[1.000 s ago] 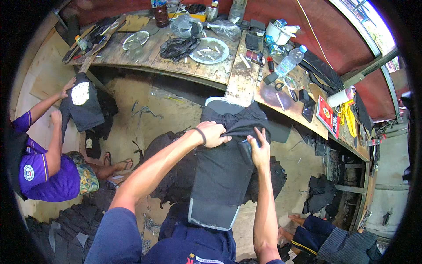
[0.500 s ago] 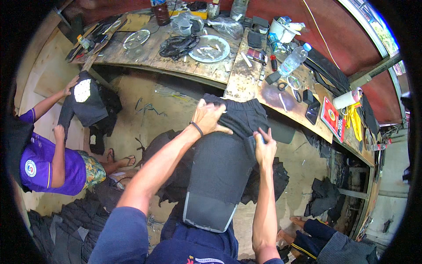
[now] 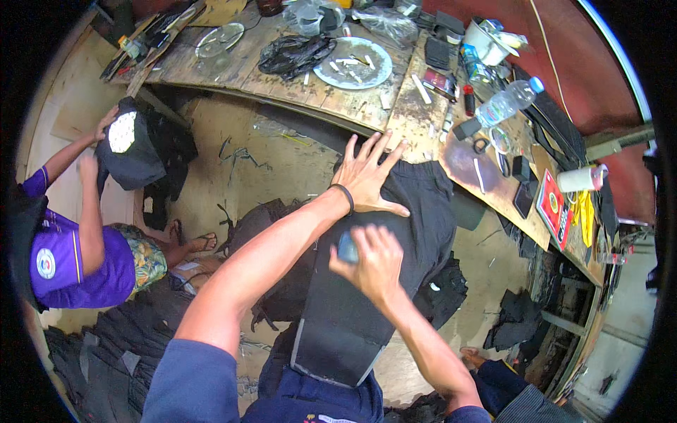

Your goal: The person repeatedly smooths black fabric pieces on a flat board using a small handheld tool. They flip and reposition the fabric multiple times while another person works nearby.

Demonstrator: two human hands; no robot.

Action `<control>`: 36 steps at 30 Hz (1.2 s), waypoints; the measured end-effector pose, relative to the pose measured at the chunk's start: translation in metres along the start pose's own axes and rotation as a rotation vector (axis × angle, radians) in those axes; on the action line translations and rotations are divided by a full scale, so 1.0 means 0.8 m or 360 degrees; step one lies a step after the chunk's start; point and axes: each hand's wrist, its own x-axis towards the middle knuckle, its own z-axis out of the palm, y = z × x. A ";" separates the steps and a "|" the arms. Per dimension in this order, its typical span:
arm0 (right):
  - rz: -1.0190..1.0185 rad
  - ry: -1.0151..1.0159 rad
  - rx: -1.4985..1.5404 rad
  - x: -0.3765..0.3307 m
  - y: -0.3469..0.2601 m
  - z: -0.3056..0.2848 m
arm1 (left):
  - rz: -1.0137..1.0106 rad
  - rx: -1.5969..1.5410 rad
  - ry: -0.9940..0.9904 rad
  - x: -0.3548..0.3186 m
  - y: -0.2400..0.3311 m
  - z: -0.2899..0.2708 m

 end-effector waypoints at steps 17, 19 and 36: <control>0.0086 -0.0081 -0.0115 -0.022 -0.036 -0.040 | -0.0100 0.0174 0.0247 0.003 -0.001 0.006; 0.0092 -0.0374 0.0111 -0.060 -0.051 -0.056 | -0.0078 0.0126 0.0238 0.003 -0.001 0.009; 0.0268 0.0063 -0.0265 -0.081 -0.007 -0.051 | -0.0083 0.0256 0.0347 0.002 -0.002 0.018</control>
